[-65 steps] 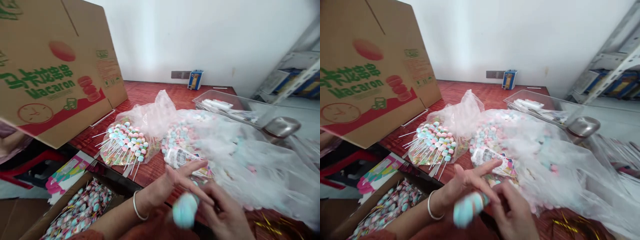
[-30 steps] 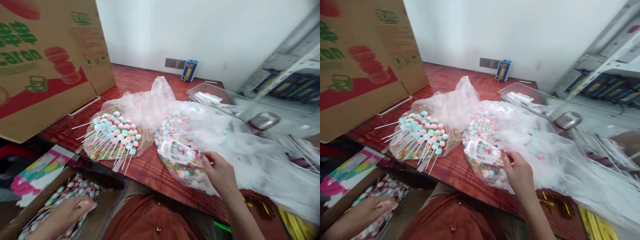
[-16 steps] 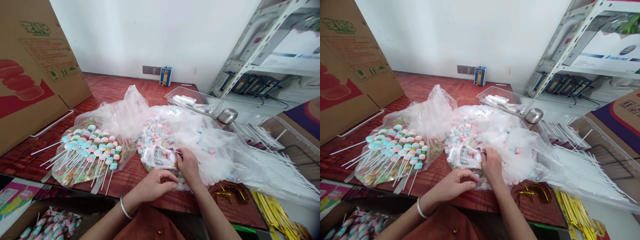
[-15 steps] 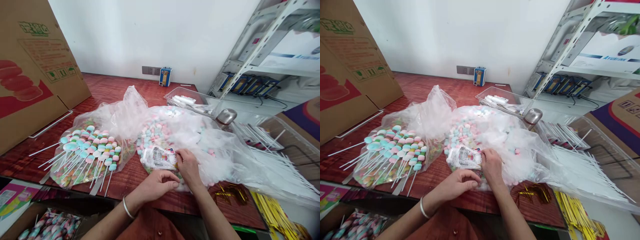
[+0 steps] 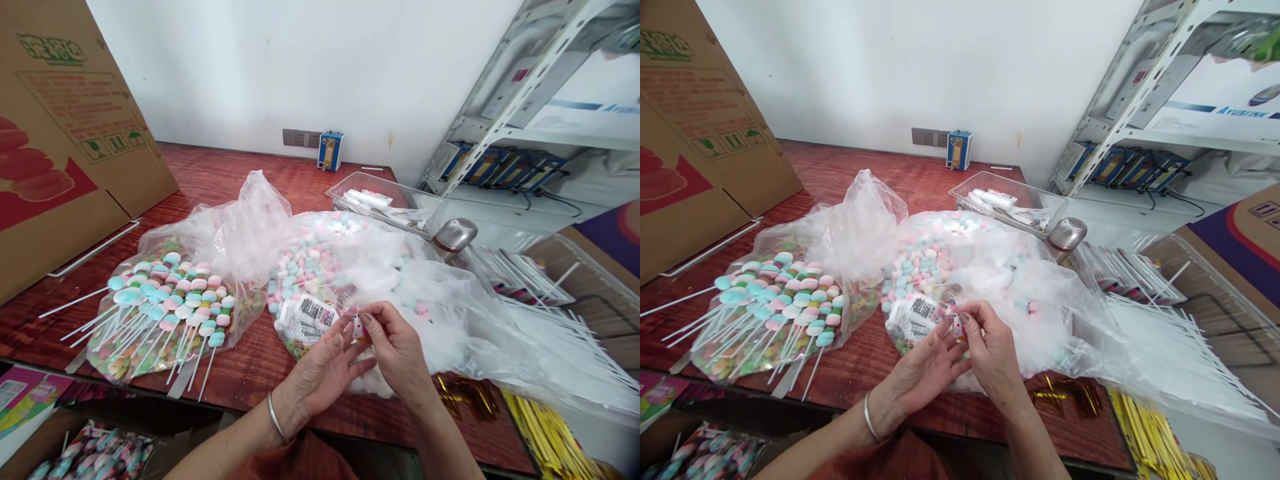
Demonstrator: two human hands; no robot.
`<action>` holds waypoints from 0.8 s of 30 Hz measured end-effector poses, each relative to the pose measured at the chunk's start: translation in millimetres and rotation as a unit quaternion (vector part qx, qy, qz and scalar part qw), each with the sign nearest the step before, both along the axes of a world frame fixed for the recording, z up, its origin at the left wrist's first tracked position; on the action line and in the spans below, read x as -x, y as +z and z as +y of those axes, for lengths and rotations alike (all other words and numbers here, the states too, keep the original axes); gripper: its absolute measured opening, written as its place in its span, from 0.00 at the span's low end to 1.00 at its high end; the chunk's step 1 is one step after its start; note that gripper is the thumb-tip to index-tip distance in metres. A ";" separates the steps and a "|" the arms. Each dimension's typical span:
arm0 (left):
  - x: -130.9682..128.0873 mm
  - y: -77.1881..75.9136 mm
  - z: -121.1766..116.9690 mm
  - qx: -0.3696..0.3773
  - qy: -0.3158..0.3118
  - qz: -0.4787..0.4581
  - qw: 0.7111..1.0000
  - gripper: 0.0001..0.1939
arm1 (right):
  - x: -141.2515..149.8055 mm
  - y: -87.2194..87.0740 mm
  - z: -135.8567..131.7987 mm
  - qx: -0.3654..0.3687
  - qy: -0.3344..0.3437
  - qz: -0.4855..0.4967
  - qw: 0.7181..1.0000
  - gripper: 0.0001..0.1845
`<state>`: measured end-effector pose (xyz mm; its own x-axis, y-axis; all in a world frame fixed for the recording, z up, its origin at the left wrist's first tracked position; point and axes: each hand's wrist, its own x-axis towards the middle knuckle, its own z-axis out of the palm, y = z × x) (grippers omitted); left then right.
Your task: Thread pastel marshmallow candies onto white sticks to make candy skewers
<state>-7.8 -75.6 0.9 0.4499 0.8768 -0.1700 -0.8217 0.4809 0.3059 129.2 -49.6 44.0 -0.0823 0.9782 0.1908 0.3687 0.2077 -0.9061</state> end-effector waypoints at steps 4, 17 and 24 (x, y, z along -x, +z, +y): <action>0.0 5.2 4.8 0.053 0.068 0.013 0.996 0.15 | -6.8 0.0 -7.6 0.045 0.002 0.105 0.993 0.09; -2.1 23.9 -6.4 0.009 0.125 0.194 0.973 0.15 | 11.5 -21.8 -38.2 0.123 -0.077 0.324 0.935 0.10; -3.2 22.7 -6.2 0.046 0.212 0.286 0.933 0.19 | 6.0 -12.0 -46.5 0.094 -0.089 0.176 0.976 0.18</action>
<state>-4.6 -81.8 23.5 -0.1211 0.9251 -0.3600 -0.6587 0.1964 0.7263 123.2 -96.1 32.0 0.1296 0.9915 -0.0070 0.0429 -0.0127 -0.9990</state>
